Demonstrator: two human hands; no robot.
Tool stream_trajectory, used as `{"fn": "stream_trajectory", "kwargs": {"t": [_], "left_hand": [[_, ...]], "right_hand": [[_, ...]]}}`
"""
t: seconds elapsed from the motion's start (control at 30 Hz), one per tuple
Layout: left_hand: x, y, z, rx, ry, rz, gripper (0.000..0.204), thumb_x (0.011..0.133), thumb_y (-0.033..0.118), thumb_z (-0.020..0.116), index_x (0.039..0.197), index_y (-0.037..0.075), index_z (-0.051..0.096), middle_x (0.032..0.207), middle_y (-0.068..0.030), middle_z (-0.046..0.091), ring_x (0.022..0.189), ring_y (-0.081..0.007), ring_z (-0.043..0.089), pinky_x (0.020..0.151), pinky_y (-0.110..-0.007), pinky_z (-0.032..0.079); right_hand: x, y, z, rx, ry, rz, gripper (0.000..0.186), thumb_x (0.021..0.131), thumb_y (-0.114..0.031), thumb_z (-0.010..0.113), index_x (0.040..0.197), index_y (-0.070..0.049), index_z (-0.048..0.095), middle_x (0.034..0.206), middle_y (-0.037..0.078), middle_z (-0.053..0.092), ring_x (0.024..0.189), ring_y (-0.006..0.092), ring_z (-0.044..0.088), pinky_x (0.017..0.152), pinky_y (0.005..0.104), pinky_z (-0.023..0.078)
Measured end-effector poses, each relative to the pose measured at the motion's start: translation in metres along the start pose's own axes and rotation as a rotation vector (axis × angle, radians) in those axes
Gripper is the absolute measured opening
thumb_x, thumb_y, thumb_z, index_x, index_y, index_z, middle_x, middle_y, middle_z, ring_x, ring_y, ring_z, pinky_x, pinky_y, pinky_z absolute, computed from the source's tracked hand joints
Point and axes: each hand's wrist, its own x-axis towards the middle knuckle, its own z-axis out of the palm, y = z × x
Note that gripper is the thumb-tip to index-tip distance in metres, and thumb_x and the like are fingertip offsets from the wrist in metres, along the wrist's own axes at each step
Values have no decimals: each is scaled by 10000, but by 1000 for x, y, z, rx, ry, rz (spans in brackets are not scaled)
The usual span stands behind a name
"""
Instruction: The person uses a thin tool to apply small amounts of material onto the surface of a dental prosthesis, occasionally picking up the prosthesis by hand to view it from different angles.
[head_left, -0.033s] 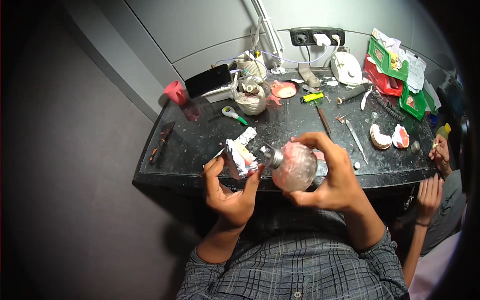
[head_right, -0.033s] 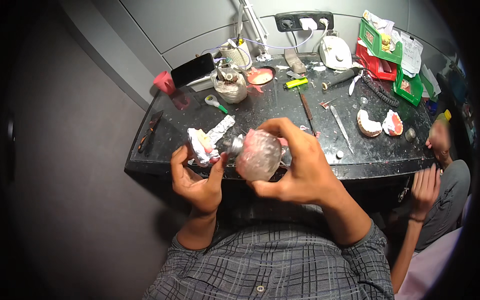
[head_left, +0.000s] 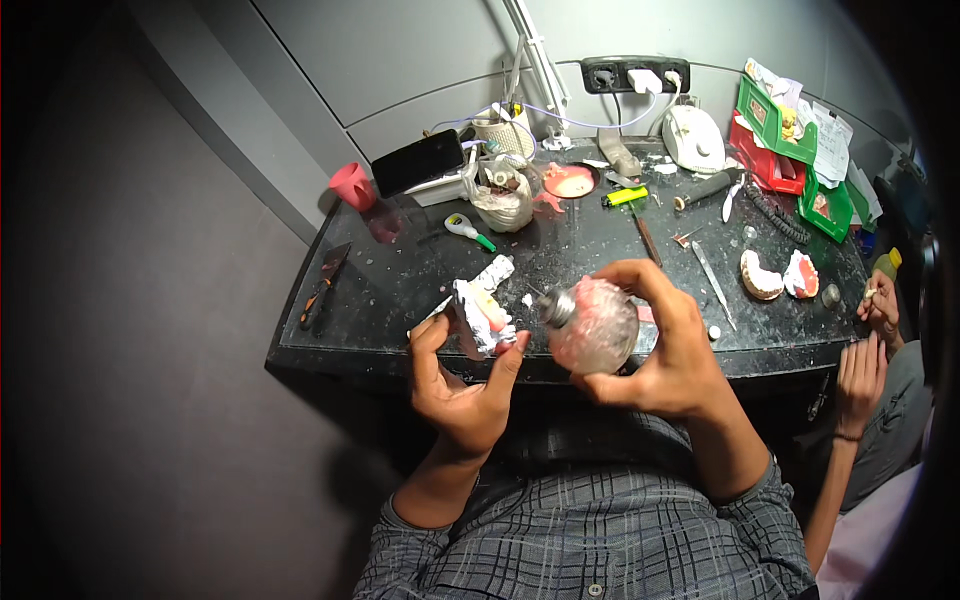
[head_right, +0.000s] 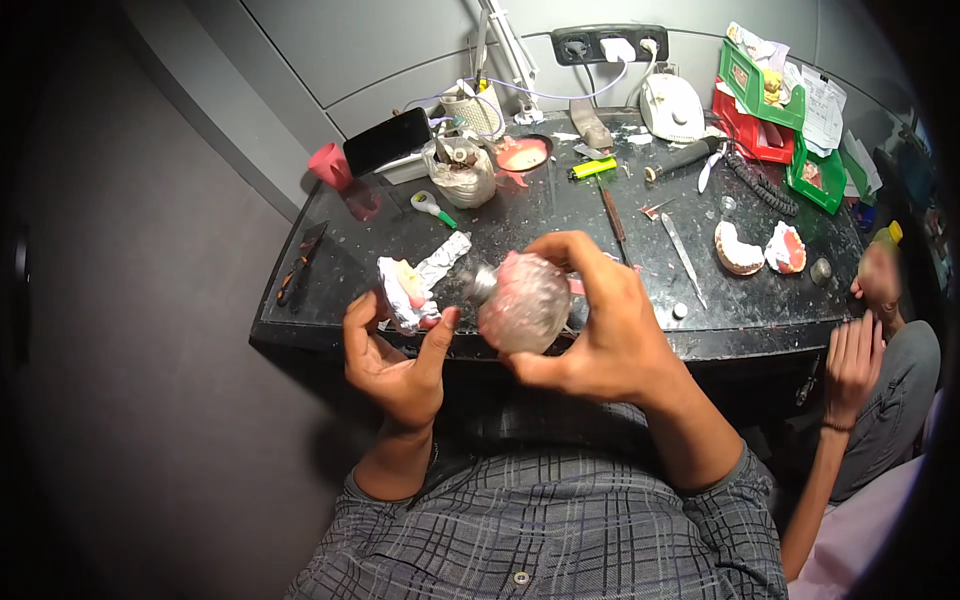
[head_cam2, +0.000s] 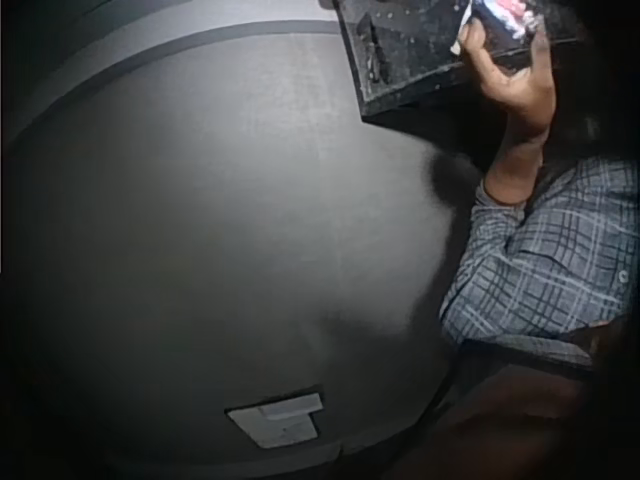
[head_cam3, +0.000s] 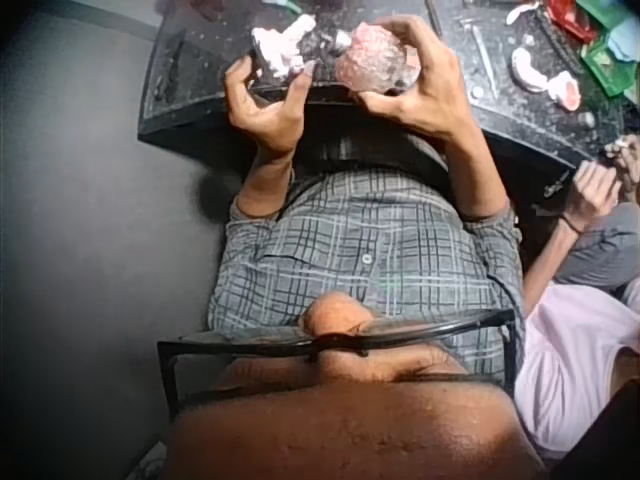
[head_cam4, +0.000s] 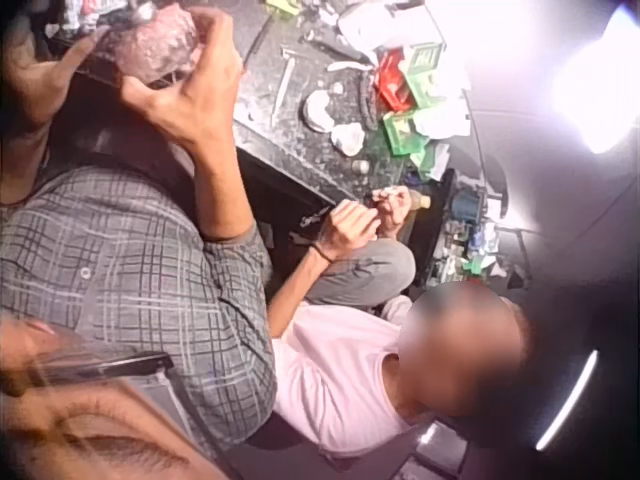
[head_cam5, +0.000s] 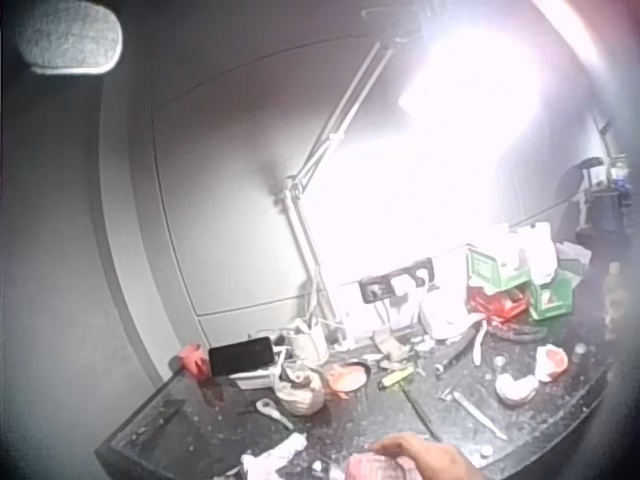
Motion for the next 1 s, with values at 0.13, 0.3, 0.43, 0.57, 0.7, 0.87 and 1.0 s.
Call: {"fn": "stream_trajectory", "kwargs": {"t": [0.13,0.3,0.43,0.57,0.7,0.87,1.0], "left_hand": [[1,10,-6,-180,-78,-160,612,738,0,922,1252,-39,593,1154,-126,677,987,-143,621,895,-285,508],[1,25,-16,-402,-157,-301,656,735,1,929,1282,-78,577,1159,-127,662,1063,-181,628,1002,-342,495],[-2,39,-27,-462,-185,-295,743,707,19,948,1315,-96,538,1214,-166,648,1121,-204,632,1050,-355,473],[-4,45,-31,-431,-159,-173,858,695,238,1001,1328,-70,511,1126,-187,670,1010,-236,689,875,-348,568],[-1,53,-38,-405,-196,-105,887,683,302,1010,1313,-69,507,1125,-194,664,985,-251,701,843,-361,582],[-2,53,-42,-355,-211,-52,873,705,336,998,1302,-54,495,1119,-199,661,970,-265,705,813,-370,591],[0,53,-41,-257,-222,50,851,722,363,986,1289,-37,494,1083,-205,678,971,-264,702,815,-377,593]], "right_hand": [[2,30,1,-4,95,116,712,615,-199,917,1201,9,569,1060,175,723,1017,311,731,932,396,563],[8,43,3,-131,115,288,718,636,-215,930,1198,19,551,1083,213,725,1027,351,727,932,410,567],[11,56,11,-227,132,320,744,677,-246,946,1218,42,525,1081,267,719,1042,406,723,923,433,570],[9,55,13,-284,125,321,747,729,-199,931,1264,58,479,1083,303,709,1045,429,720,911,448,571],[7,56,13,-297,119,338,744,743,-175,924,1278,64,466,1090,310,703,1048,442,715,911,451,570],[3,58,11,-309,112,354,769,741,-186,940,1290,63,462,1135,321,681,1100,454,688,946,459,550],[0,63,11,-353,96,370,803,710,-222,967,1282,57,478,1164,318,669,1144,459,656,995,467,522]]}}
